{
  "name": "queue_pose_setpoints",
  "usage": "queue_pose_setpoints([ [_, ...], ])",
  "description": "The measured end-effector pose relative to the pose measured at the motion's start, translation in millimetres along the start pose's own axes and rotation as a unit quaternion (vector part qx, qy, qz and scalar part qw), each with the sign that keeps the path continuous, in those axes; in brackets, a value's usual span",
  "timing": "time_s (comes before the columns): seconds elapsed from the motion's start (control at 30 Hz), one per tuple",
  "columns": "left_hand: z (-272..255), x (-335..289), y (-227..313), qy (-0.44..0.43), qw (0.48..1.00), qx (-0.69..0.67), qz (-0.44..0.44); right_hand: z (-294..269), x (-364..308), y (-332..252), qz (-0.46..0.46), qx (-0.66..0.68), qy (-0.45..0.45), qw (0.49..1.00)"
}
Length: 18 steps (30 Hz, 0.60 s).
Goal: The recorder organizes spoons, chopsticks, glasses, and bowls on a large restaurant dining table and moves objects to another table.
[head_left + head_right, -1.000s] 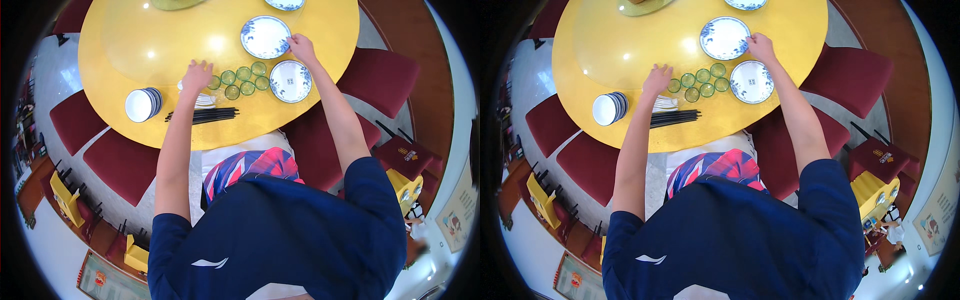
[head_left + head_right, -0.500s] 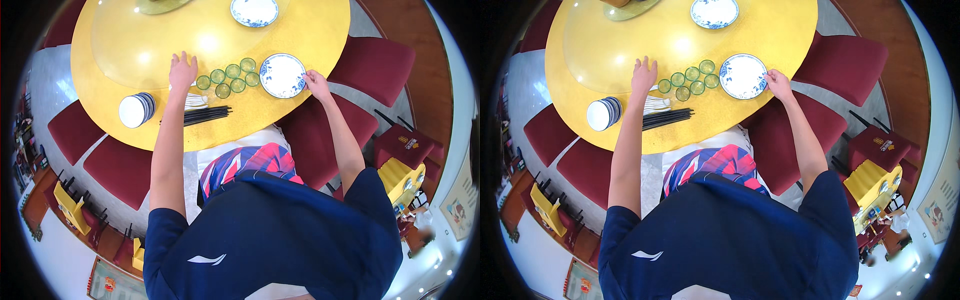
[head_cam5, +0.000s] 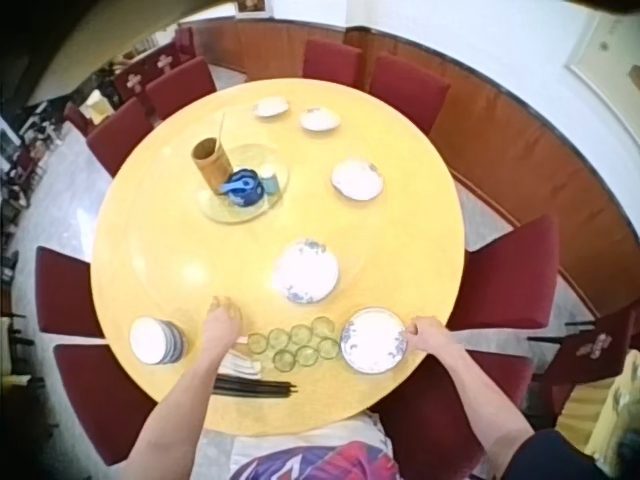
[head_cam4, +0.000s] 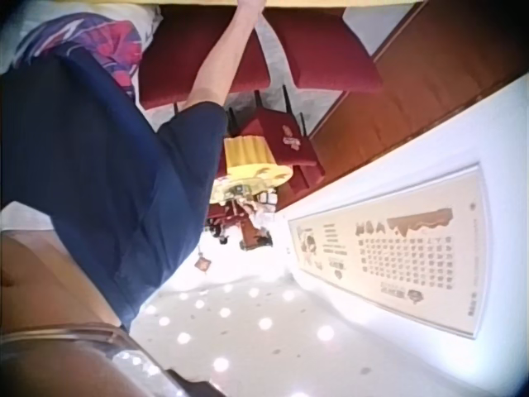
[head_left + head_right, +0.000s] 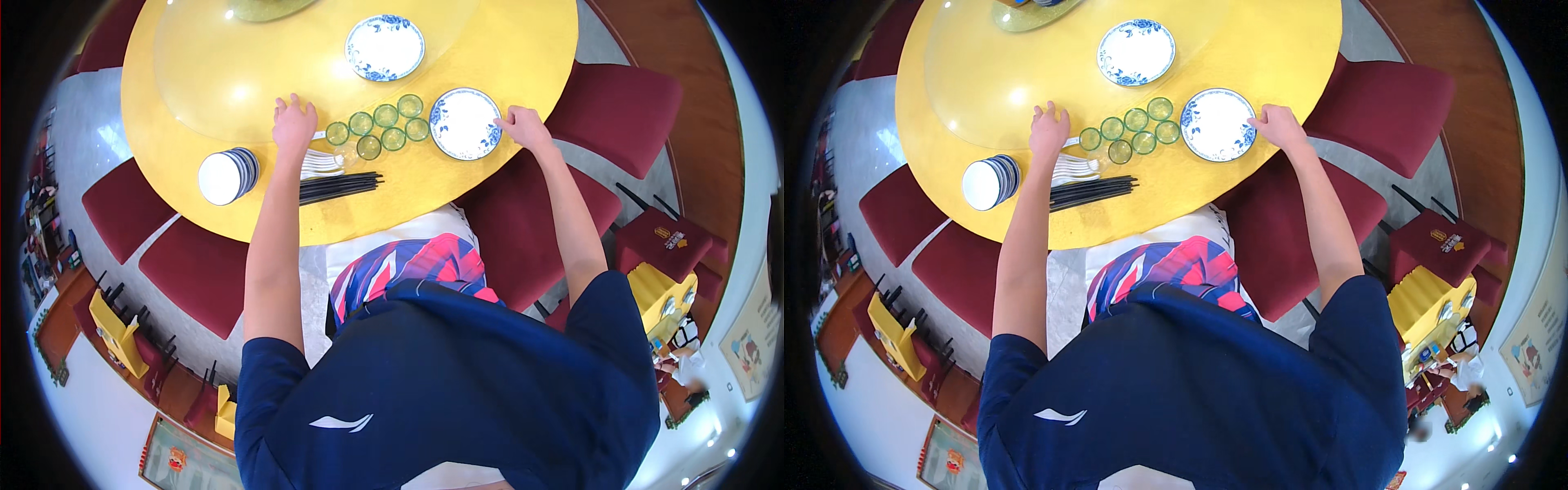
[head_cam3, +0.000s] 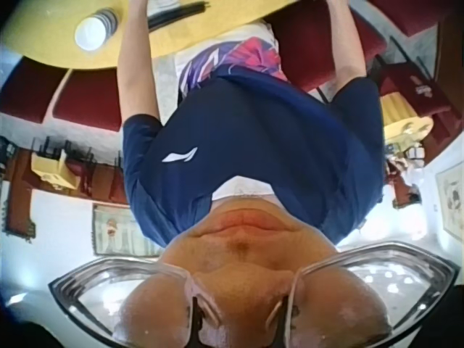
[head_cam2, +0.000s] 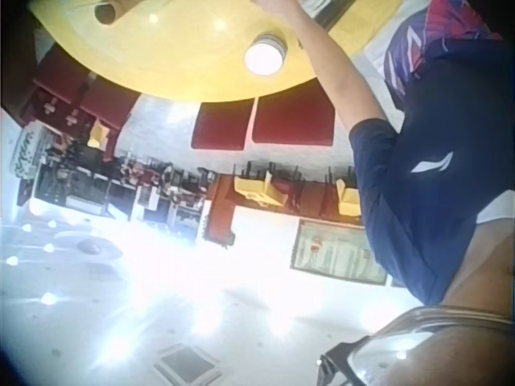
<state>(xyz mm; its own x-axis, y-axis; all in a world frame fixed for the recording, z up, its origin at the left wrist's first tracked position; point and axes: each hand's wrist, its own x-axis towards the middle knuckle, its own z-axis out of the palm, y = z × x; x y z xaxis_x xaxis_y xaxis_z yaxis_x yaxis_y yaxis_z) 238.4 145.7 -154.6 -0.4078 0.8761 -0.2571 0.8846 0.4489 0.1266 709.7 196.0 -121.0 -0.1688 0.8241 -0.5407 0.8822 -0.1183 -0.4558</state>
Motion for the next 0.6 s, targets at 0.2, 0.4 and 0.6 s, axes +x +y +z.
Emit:
queue_pose_setpoints([
  [0.2,3,13,-16,0.081,0.992,-0.083,0.042,-11,29,-60,-0.087,-0.012,0.072,0.993],
  [0.4,17,35,21,-0.065,0.896,-0.426,-0.102,5,45,-96,-0.145,0.056,0.077,0.985],
  [0.6,13,40,50,-0.061,0.846,-0.516,-0.118,25,37,-87,-0.082,0.157,0.096,0.98],
])
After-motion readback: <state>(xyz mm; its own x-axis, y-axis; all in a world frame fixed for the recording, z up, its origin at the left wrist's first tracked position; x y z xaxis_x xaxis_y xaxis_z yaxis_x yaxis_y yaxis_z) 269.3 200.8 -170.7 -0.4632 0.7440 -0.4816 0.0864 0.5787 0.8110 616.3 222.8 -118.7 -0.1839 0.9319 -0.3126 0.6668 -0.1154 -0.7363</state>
